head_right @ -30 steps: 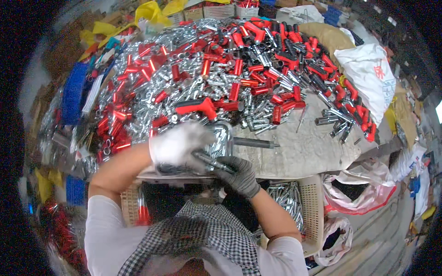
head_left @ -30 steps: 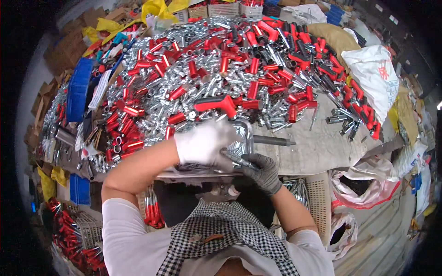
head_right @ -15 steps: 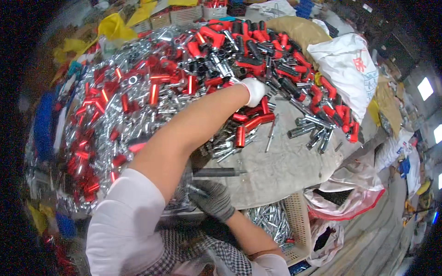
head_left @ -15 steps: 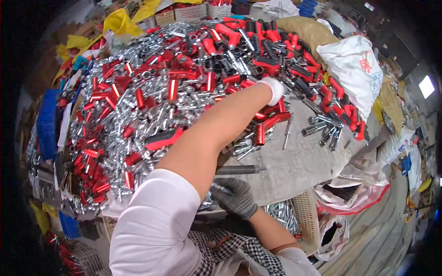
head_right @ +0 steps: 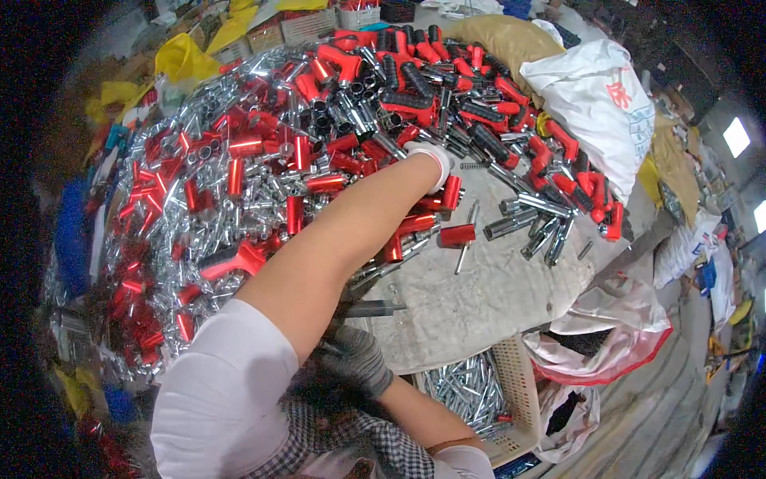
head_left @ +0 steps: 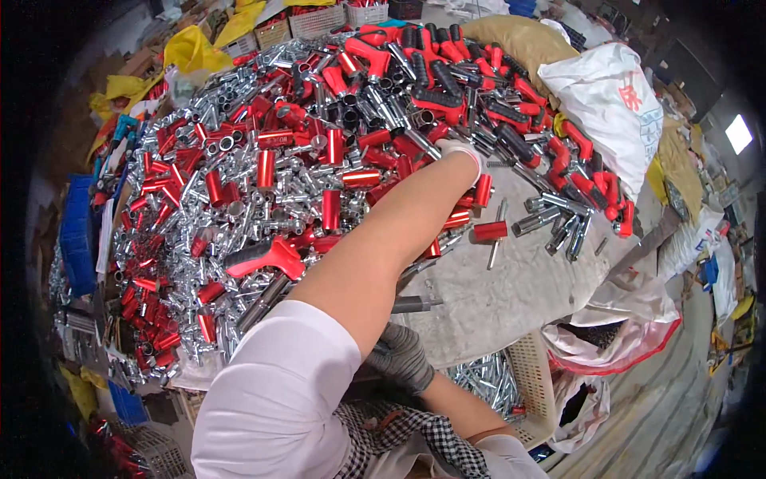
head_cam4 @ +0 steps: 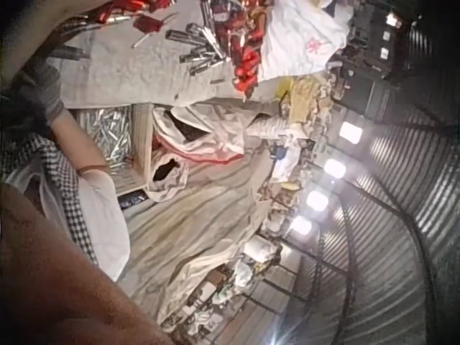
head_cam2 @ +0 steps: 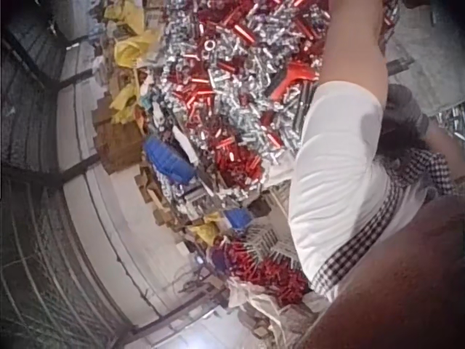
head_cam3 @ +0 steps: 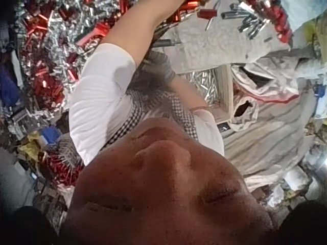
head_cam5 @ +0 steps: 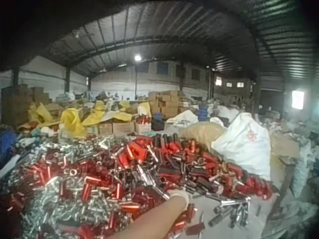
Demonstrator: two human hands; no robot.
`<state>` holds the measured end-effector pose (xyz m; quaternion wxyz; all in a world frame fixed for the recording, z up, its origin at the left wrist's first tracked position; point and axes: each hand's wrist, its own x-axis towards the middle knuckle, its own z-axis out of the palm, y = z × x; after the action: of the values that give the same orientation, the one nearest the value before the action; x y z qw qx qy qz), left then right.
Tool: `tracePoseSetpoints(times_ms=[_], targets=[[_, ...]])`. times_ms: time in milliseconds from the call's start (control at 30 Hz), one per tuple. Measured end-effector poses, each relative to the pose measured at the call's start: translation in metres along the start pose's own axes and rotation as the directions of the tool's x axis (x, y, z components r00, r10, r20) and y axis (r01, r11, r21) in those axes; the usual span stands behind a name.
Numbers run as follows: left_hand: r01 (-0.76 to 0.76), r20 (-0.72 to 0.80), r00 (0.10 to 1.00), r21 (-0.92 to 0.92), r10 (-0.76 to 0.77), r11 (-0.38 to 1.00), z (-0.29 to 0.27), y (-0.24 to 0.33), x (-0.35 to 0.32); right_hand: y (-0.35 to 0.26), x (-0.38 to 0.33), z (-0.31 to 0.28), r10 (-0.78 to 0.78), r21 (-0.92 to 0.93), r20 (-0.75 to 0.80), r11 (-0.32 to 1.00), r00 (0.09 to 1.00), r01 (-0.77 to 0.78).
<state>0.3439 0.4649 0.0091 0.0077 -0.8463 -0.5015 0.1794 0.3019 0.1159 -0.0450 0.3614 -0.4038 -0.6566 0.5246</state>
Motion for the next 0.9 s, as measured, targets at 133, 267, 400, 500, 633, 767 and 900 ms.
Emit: tracePoseSetpoints(times_ms=[133,267,400,500,633,767,900], targets=[[-0.053,-0.118,0.991,0.024,0.055,0.998,-0.005,0.011,-0.013,-0.004,-0.001,-0.009,0.052,0.045,0.028,0.998,0.998,-0.053],[-0.164,-0.301,0.938,0.051,0.172,0.985,0.003,-0.017,-0.021,0.016,-0.005,0.002,0.024,0.041,0.025,0.999,0.999,-0.025],[-0.248,-0.180,0.943,0.189,0.281,0.950,-0.006,-0.032,-0.062,-0.006,-0.005,-0.003,0.072,0.079,-0.025,0.994,0.997,-0.070],[-0.283,-0.240,0.912,0.223,0.334,0.933,0.014,-0.024,-0.051,-0.009,0.002,0.001,0.046,0.023,-0.015,0.999,0.999,-0.045],[-0.253,0.009,0.967,0.174,0.255,0.952,-0.011,-0.001,-0.064,0.003,-0.002,0.004,0.029,-0.057,-0.052,0.998,0.998,-0.032],[-0.265,-0.028,0.962,0.158,0.273,0.951,-0.009,-0.011,-0.074,0.006,0.001,0.009,0.085,0.104,-0.011,0.991,0.996,-0.084],[-0.198,-0.283,0.925,0.205,0.252,0.959,0.001,-0.016,-0.080,-0.002,0.001,0.004,0.108,0.083,-0.017,0.991,0.994,-0.106]])
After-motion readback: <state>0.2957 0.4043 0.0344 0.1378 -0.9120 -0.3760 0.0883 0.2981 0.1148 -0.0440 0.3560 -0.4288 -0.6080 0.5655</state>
